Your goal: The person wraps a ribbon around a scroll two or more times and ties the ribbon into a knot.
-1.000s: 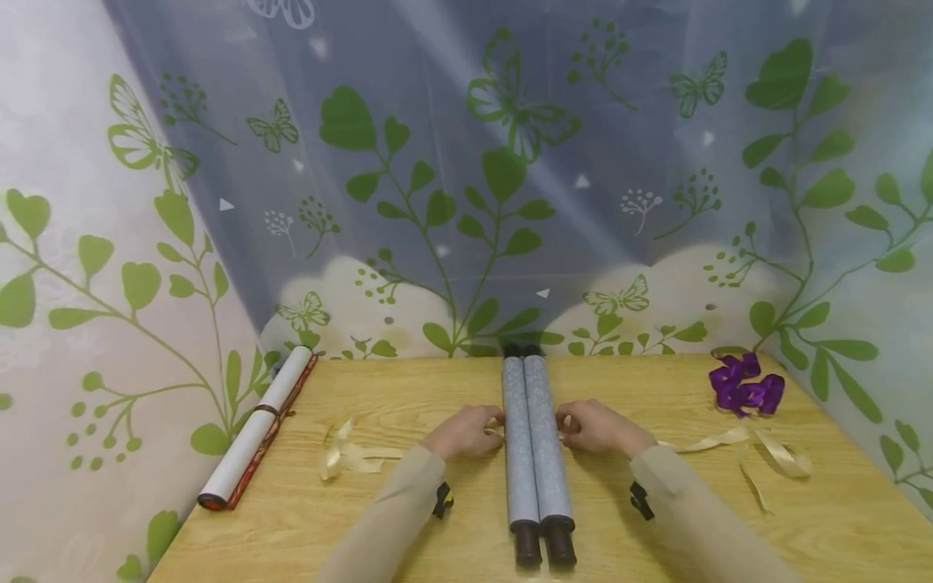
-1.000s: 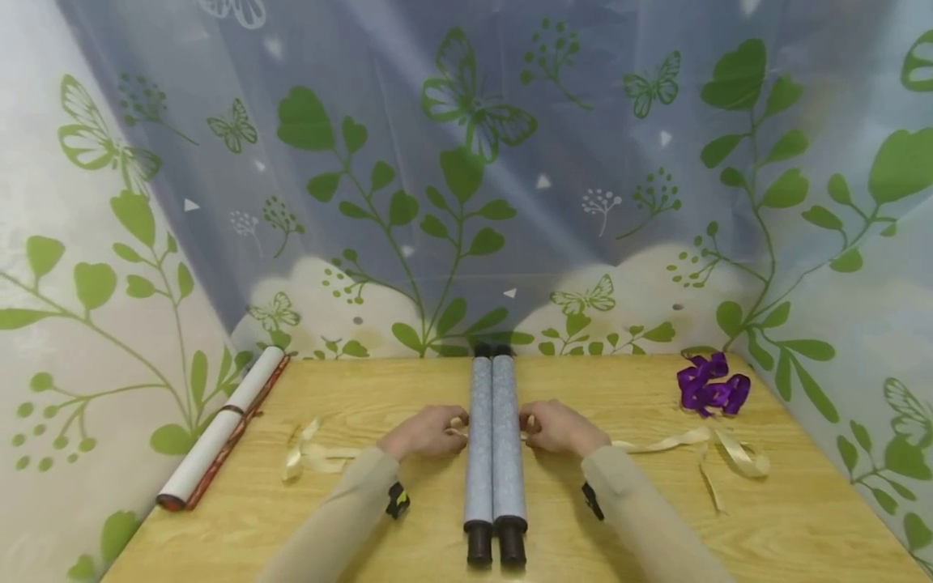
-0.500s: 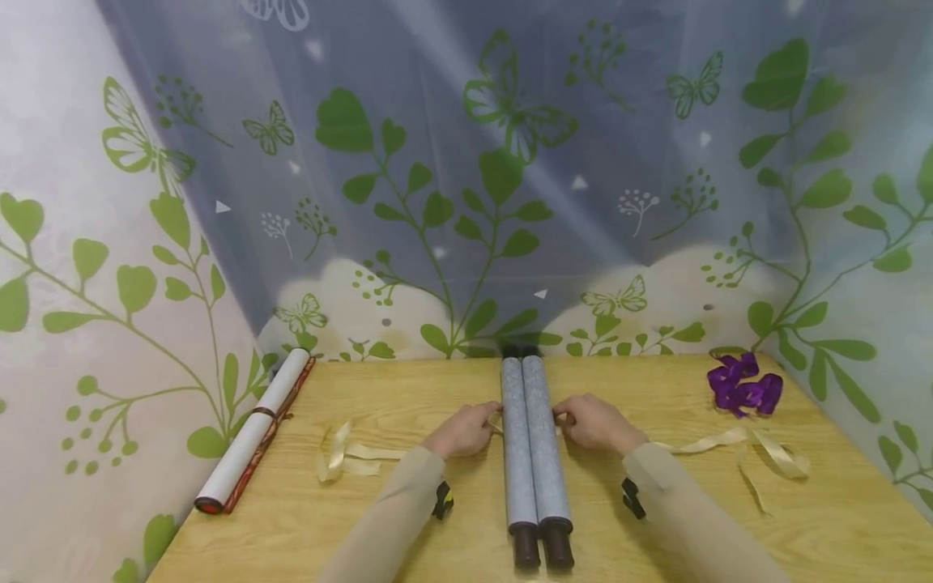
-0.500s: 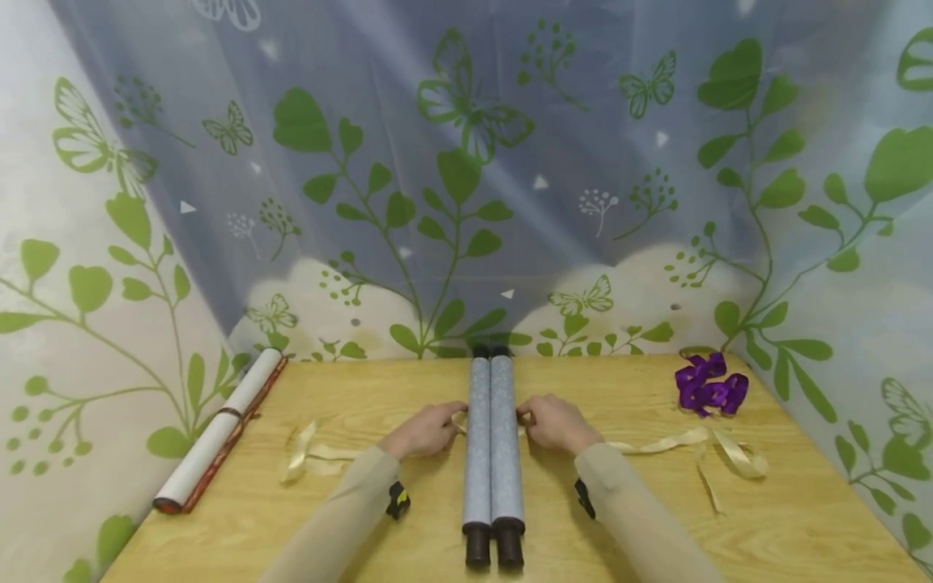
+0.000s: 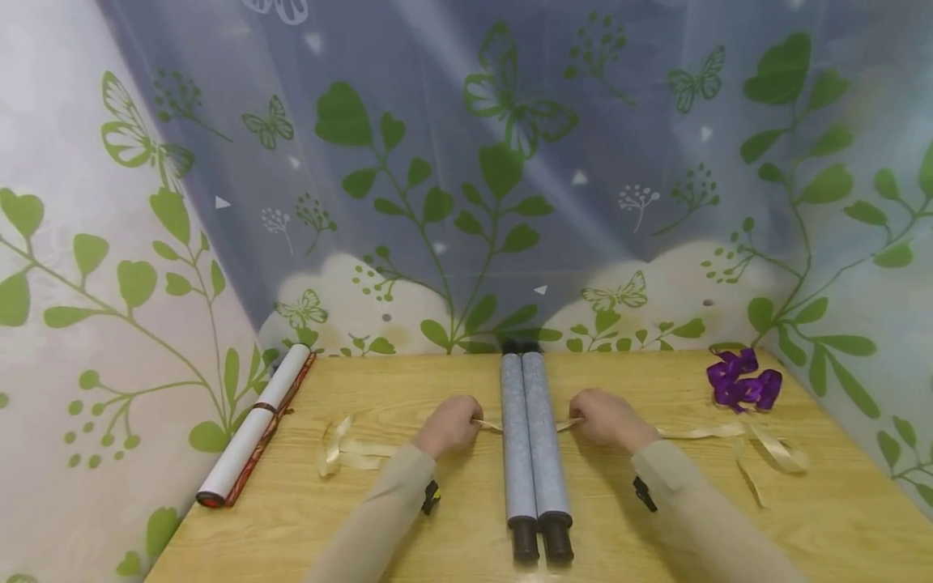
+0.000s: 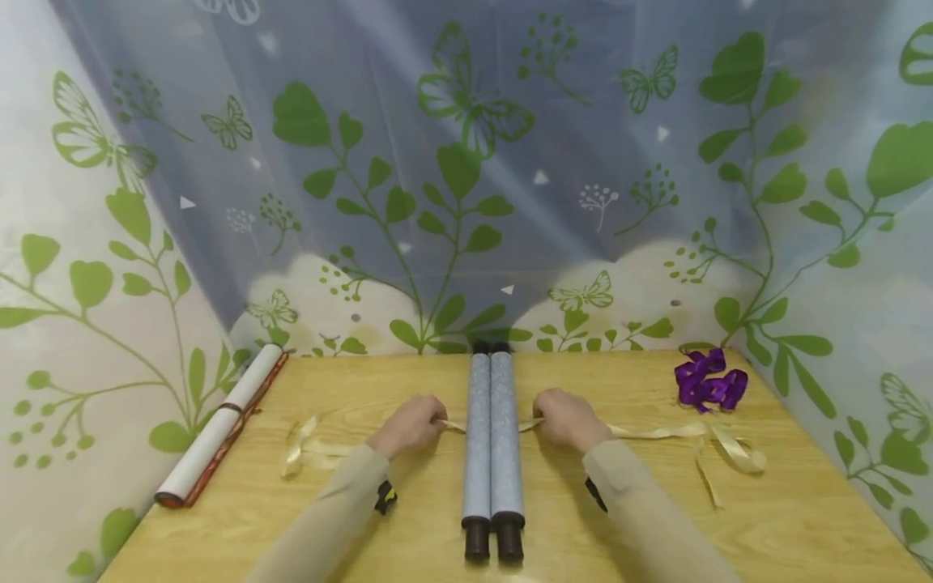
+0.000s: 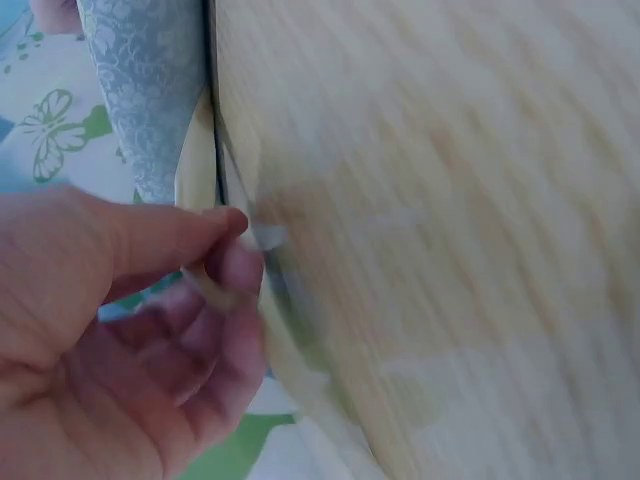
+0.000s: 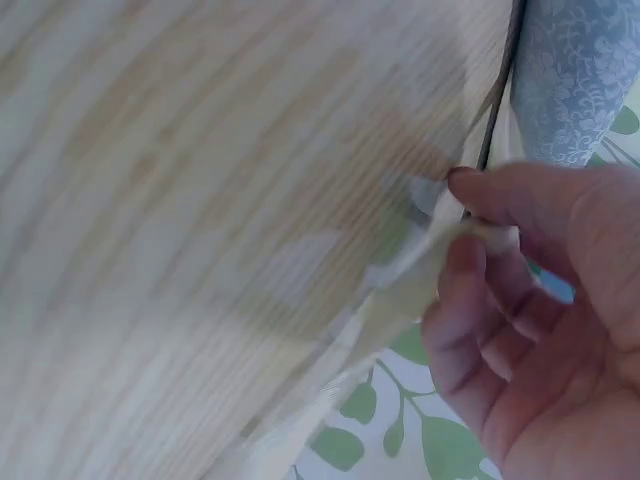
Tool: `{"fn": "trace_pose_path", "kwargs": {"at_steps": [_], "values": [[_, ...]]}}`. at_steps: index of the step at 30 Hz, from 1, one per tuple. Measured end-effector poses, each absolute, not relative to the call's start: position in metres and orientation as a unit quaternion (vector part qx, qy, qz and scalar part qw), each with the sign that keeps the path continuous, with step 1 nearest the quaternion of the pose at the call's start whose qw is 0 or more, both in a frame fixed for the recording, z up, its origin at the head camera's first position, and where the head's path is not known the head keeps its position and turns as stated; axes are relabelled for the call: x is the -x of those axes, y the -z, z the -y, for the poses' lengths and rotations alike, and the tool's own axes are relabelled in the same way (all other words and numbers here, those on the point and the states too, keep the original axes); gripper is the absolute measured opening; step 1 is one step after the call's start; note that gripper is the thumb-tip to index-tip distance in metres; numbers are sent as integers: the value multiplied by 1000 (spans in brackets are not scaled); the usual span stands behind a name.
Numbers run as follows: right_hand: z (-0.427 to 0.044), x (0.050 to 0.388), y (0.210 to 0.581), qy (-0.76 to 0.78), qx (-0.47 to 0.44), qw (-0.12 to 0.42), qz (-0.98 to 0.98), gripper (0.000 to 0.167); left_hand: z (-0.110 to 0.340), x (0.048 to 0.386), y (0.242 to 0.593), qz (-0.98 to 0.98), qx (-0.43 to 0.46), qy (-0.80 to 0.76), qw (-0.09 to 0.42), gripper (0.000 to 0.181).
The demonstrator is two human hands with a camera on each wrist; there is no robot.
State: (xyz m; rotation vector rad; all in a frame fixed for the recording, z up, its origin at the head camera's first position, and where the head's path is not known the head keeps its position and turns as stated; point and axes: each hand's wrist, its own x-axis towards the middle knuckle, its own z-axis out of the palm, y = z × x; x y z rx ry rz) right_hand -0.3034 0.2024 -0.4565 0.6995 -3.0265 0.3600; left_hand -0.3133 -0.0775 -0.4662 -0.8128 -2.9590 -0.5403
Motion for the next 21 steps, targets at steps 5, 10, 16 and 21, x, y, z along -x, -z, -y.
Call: {"fn": "trace_pose_path", "kwargs": {"at_steps": [5,10,16,21], "values": [[-206,300,455,-96,-195,52,975,5,77,310,462,955,229,99,161,10],[-210,295,453,-133,-158,76,975,9,71,305,460,937,218,100,252,10],[-210,297,448,-239,-134,70,959,23,58,303,459,901,261,215,272,17],[-202,300,443,-344,-120,76,928,30,49,303,458,878,291,259,278,24]]}}
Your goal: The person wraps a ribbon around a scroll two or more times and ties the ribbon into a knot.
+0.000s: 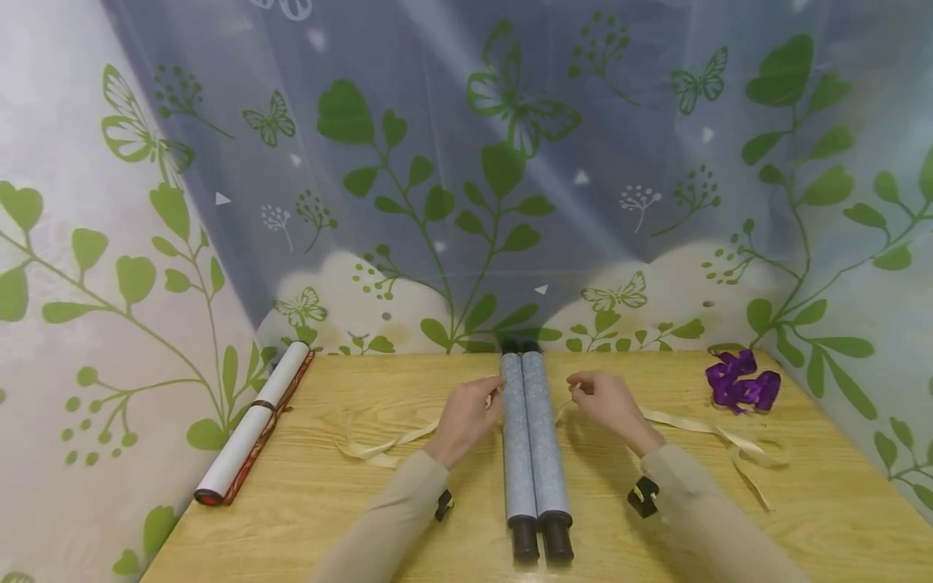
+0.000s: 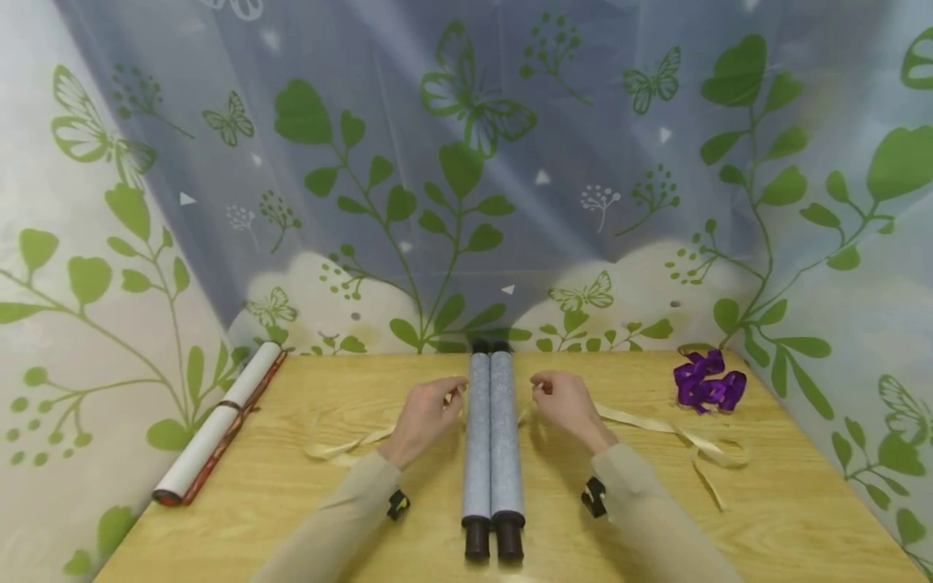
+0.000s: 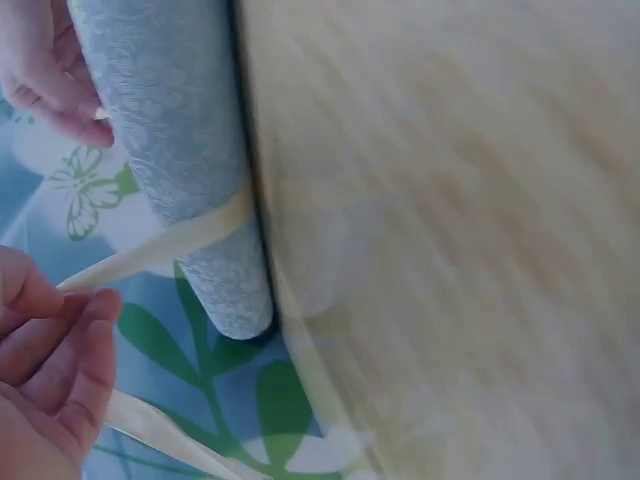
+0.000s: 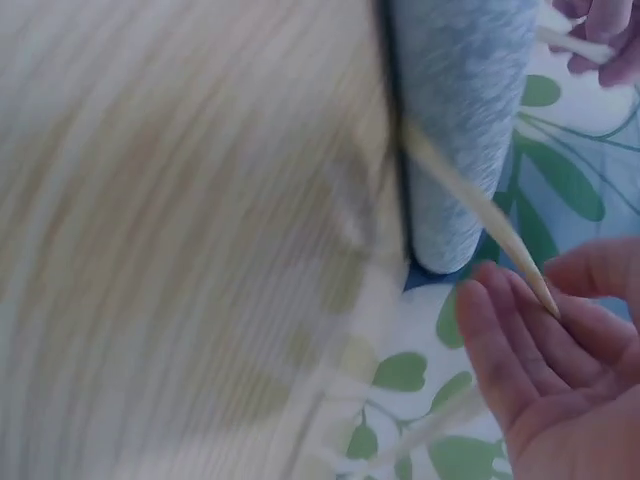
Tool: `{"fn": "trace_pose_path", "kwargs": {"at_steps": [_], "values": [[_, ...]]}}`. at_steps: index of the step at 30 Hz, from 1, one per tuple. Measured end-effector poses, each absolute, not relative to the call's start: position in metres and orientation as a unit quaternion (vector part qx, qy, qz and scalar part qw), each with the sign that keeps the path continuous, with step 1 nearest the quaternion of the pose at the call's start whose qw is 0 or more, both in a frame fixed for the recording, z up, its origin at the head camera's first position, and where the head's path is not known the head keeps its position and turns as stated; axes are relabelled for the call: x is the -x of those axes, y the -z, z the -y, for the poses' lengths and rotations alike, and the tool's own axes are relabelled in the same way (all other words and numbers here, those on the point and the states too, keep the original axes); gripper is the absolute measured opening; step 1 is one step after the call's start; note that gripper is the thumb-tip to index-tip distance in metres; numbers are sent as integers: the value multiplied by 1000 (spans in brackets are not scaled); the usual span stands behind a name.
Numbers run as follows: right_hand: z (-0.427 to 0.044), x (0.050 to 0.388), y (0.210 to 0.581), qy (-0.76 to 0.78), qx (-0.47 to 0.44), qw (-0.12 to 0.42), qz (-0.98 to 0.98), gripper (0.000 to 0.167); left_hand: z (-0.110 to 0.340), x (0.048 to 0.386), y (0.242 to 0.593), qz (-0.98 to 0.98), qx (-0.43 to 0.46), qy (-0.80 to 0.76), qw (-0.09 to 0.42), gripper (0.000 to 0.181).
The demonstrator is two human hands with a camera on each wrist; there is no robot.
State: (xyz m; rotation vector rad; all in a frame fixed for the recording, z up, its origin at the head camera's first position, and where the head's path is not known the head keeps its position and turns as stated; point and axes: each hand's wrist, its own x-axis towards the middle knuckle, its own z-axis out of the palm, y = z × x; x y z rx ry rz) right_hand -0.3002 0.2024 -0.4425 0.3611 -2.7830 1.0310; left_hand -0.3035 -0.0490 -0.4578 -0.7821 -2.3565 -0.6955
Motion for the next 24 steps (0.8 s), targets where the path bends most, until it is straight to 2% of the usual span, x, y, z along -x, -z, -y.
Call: {"fn": "trace_pose_path", "kwargs": {"at_steps": [2,8,13,15,20,24], "values": [[-198,300,439,-382,-100,81,915,31,46,303,456,871,296,267,287,25],[-185,307,427,-465,-49,147,872,27,41,303,448,861,297,283,300,33],[-170,315,417,-500,-68,170,846,24,39,305,436,861,303,272,305,44],[-163,315,413,-509,-100,142,843,24,38,305,430,859,311,268,306,48],[-150,315,409,-540,-185,25,821,30,37,306,422,857,324,269,298,54],[-142,315,405,-533,-208,-46,819,29,36,308,420,850,336,275,298,58]]}}
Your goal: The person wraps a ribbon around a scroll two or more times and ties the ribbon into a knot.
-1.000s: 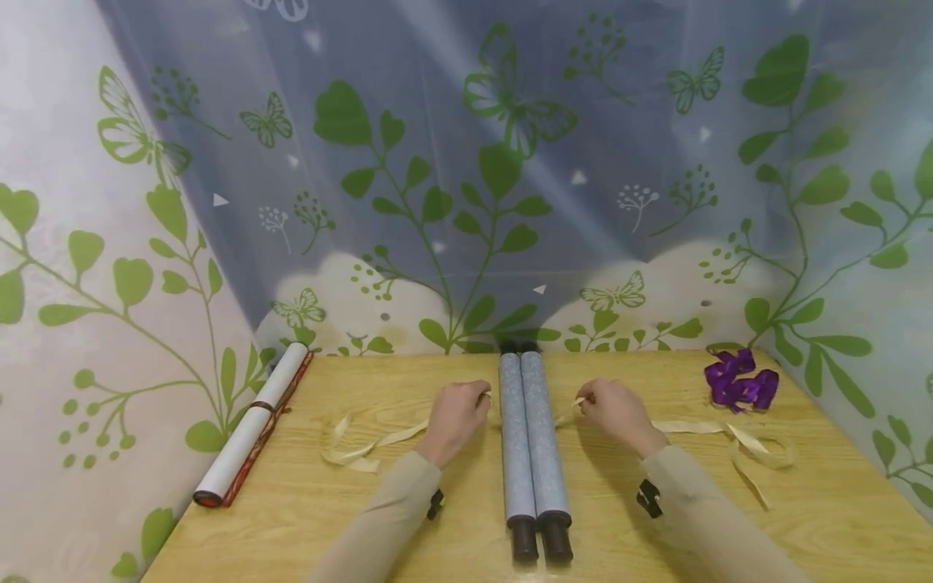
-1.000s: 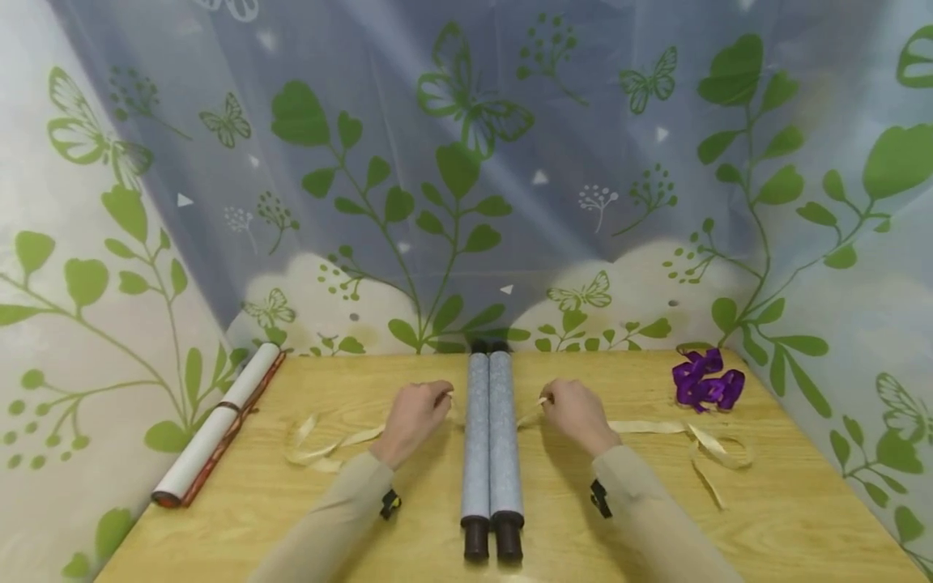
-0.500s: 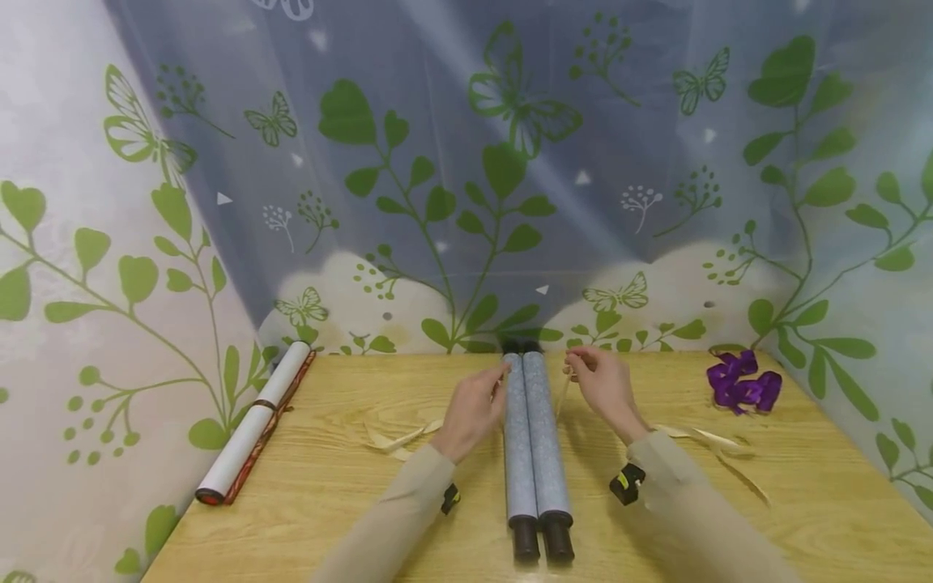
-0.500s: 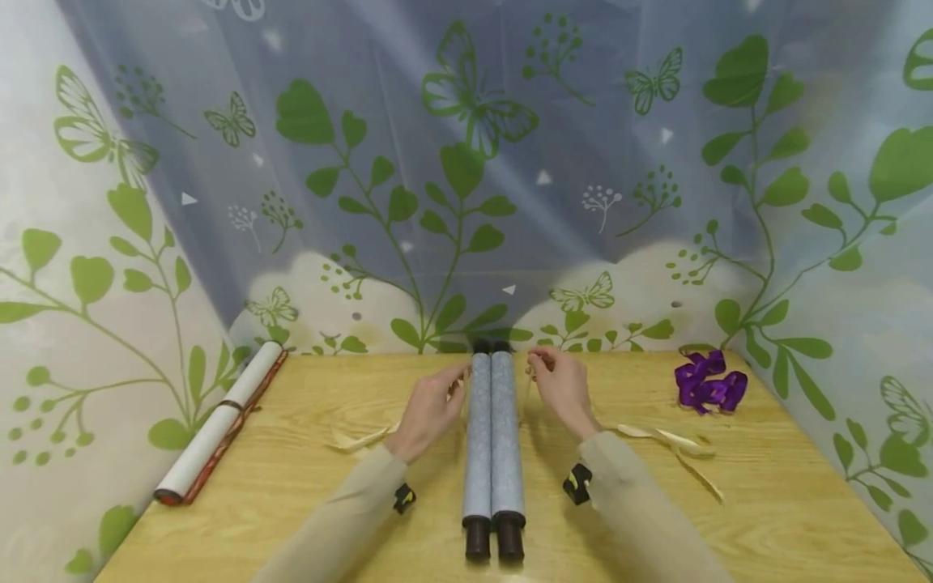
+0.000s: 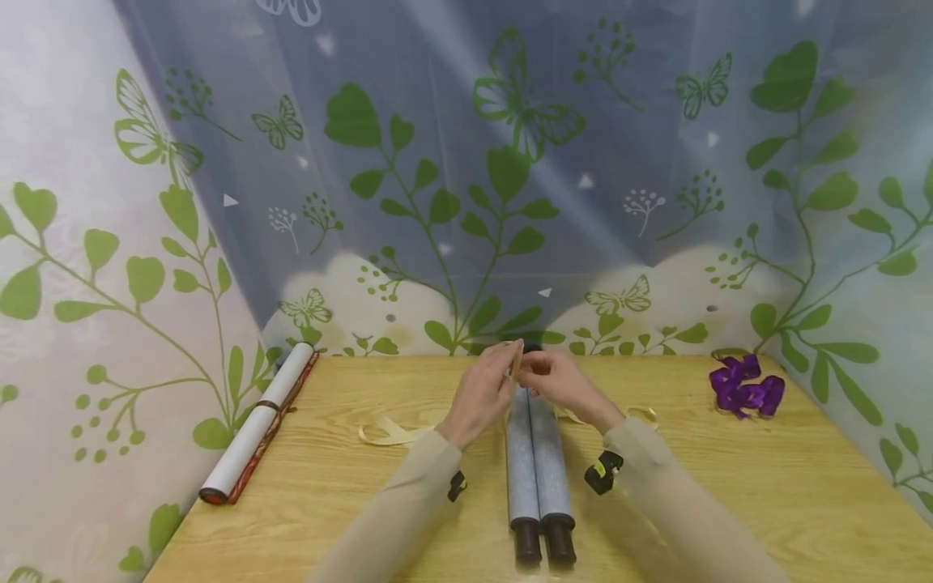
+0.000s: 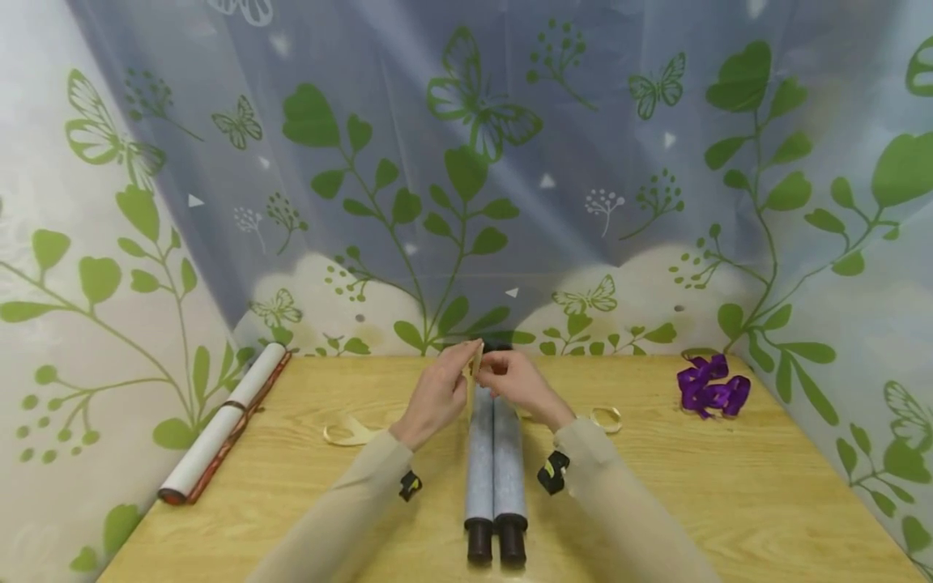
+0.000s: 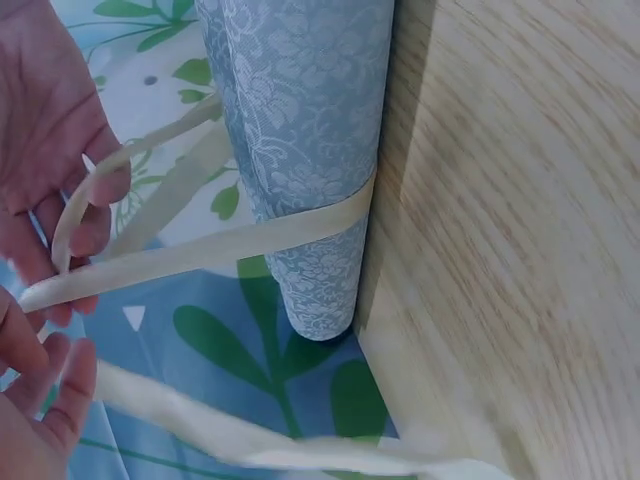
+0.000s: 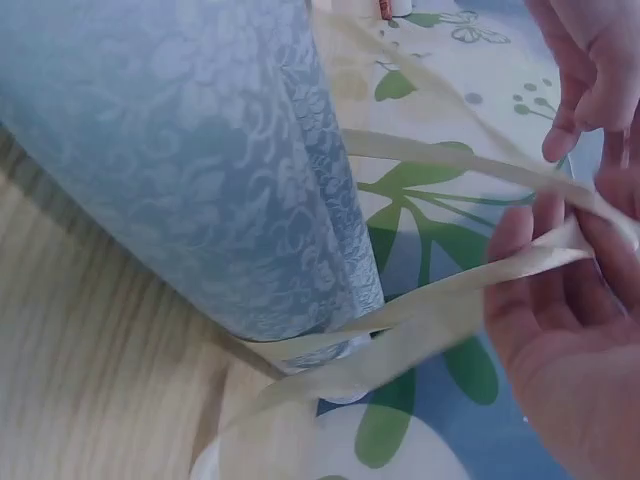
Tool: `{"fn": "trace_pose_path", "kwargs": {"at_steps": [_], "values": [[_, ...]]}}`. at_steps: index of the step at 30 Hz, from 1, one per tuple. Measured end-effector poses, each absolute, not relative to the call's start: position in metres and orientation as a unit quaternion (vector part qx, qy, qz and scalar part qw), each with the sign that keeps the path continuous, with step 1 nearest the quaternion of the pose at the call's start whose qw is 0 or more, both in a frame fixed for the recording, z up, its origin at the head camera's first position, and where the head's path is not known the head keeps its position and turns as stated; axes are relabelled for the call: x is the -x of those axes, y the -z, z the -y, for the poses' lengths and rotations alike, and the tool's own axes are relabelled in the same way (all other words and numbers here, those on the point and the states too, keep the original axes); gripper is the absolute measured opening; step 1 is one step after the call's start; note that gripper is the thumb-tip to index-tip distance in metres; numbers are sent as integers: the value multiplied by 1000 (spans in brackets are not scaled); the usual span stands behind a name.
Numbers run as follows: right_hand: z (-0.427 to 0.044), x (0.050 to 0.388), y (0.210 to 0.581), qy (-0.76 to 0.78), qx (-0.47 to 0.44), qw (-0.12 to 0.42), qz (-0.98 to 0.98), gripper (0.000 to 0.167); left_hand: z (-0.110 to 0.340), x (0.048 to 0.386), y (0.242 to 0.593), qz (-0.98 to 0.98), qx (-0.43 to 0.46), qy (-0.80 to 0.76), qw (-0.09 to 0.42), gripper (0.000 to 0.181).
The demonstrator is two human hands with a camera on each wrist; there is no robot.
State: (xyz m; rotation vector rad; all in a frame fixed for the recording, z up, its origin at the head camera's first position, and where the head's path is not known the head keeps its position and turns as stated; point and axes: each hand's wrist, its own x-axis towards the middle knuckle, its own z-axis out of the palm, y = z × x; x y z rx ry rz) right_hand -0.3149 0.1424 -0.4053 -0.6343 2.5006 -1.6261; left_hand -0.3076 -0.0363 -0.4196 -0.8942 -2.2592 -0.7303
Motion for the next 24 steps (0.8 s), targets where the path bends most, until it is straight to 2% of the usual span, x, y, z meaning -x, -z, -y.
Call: {"fn": "trace_pose_path", "kwargs": {"at_steps": [4,8,12,19,24], "values": [[-136,316,402,529,198,69,-822,25,36,307,420,852,329,297,279,57],[-134,319,398,546,186,67,-814,40,34,308,422,855,296,384,187,59],[-135,319,396,559,185,78,-804,46,31,310,425,834,256,476,113,61],[-136,320,395,595,191,101,-774,40,23,313,427,802,237,539,102,50],[-138,319,395,616,183,110,-758,38,22,310,429,793,183,571,112,38]]}}
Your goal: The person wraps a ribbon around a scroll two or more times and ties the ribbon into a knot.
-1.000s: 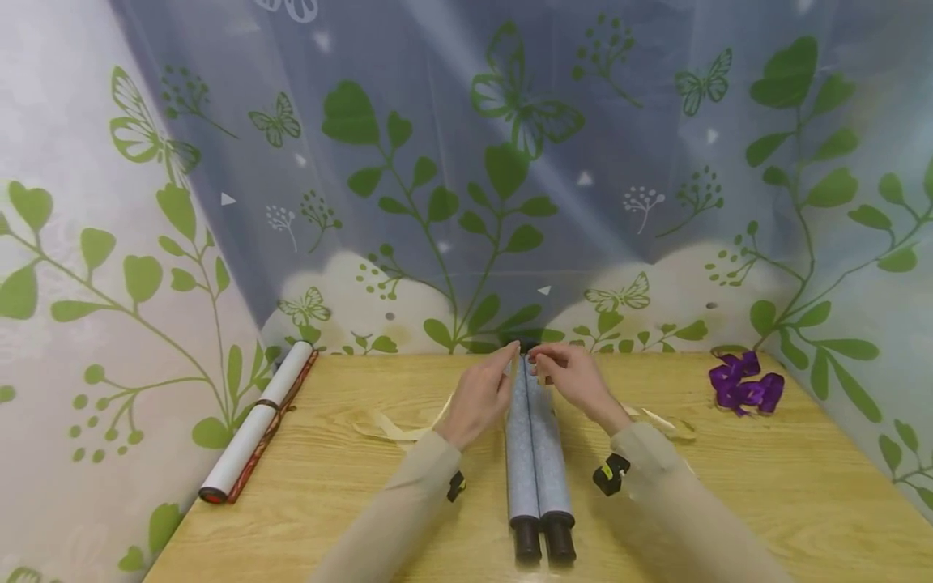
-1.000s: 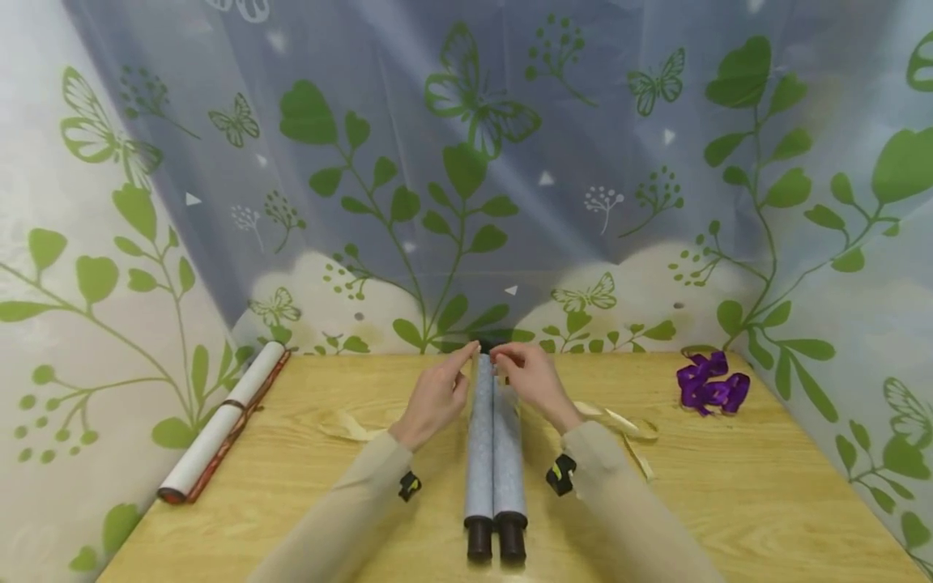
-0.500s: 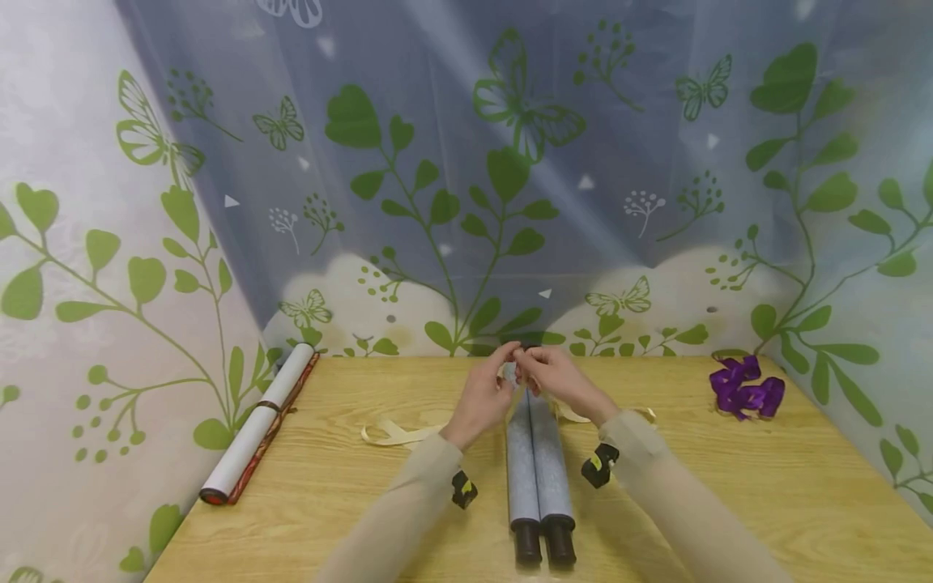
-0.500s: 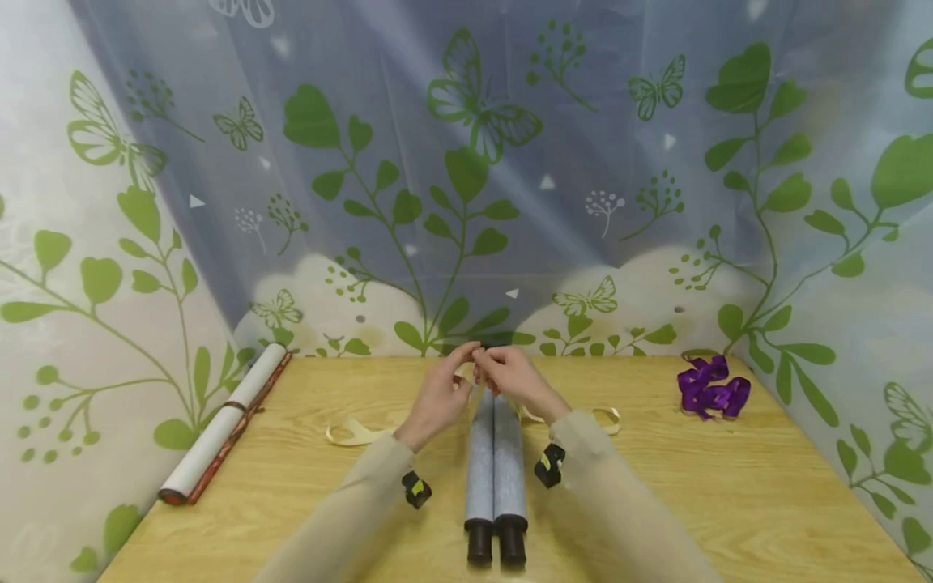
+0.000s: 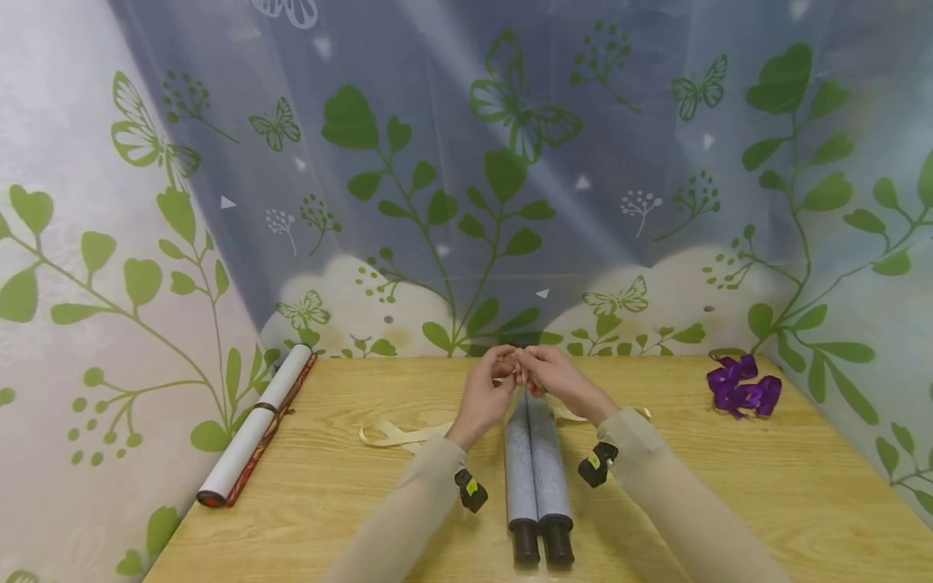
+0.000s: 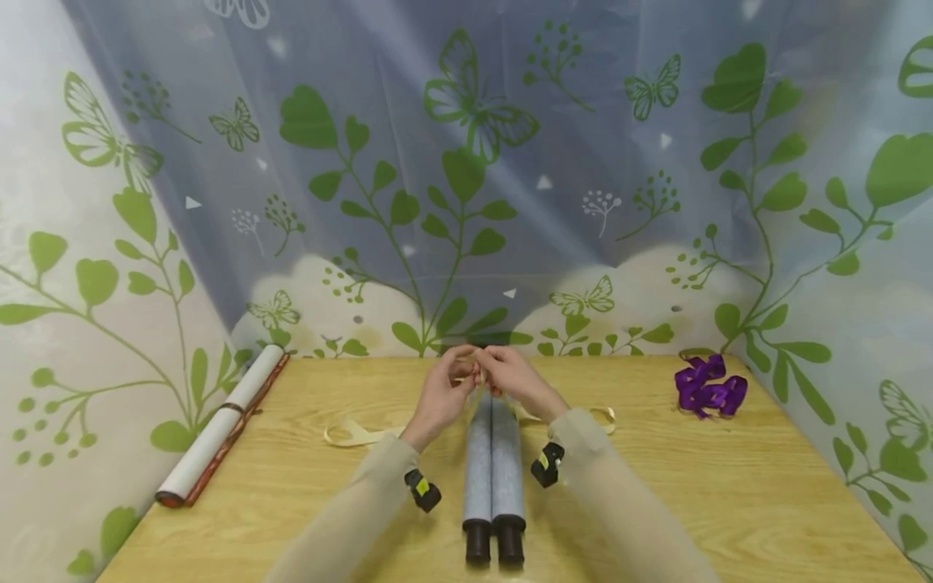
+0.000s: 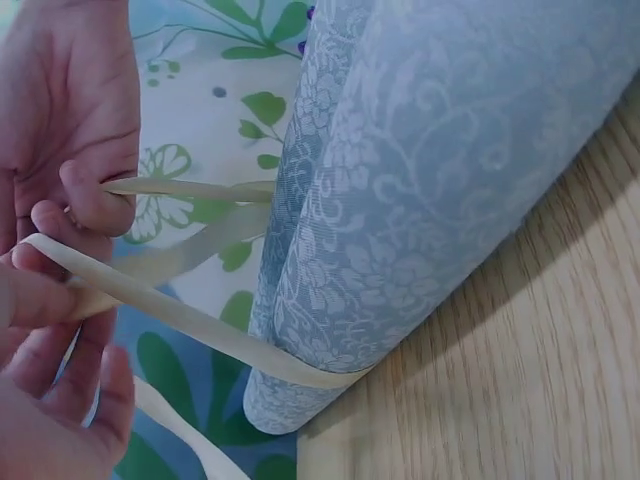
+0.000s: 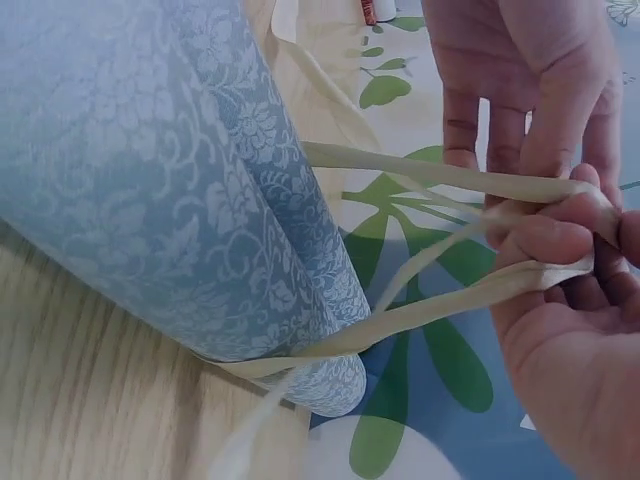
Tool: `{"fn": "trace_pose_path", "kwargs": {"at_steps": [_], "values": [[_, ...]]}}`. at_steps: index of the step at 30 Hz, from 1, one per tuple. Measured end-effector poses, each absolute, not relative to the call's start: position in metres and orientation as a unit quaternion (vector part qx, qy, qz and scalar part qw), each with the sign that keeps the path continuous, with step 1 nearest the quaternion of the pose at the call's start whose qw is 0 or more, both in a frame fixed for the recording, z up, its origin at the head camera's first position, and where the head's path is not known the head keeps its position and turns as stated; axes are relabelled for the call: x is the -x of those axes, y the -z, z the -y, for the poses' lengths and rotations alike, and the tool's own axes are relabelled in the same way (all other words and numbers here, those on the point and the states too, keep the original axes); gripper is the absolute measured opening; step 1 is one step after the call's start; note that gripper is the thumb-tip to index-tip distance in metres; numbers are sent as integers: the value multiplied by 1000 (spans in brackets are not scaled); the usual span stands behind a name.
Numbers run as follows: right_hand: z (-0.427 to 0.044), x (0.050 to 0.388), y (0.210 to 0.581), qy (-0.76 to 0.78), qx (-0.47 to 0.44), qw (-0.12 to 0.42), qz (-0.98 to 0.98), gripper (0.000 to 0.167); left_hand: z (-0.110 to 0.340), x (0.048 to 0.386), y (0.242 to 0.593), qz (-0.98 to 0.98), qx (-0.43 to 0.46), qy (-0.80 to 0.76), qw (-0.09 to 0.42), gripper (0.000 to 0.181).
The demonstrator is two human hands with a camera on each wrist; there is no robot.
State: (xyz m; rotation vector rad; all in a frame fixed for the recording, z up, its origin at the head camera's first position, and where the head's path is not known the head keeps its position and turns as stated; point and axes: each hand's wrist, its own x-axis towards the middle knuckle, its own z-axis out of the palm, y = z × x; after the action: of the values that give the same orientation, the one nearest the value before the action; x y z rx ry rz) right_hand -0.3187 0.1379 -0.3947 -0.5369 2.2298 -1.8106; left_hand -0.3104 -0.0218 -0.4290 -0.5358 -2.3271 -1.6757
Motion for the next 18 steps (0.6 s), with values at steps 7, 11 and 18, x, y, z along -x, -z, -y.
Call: {"fn": "trace_pose_path", "kwargs": {"at_steps": [7,11,18], "values": [[-137,319,395,631,119,83,-762,38,27,308,429,760,170,613,135,29],[-134,319,395,635,92,55,-765,37,28,307,430,742,188,629,138,30],[-131,319,399,662,55,38,-746,39,28,303,442,749,202,627,63,36]]}}
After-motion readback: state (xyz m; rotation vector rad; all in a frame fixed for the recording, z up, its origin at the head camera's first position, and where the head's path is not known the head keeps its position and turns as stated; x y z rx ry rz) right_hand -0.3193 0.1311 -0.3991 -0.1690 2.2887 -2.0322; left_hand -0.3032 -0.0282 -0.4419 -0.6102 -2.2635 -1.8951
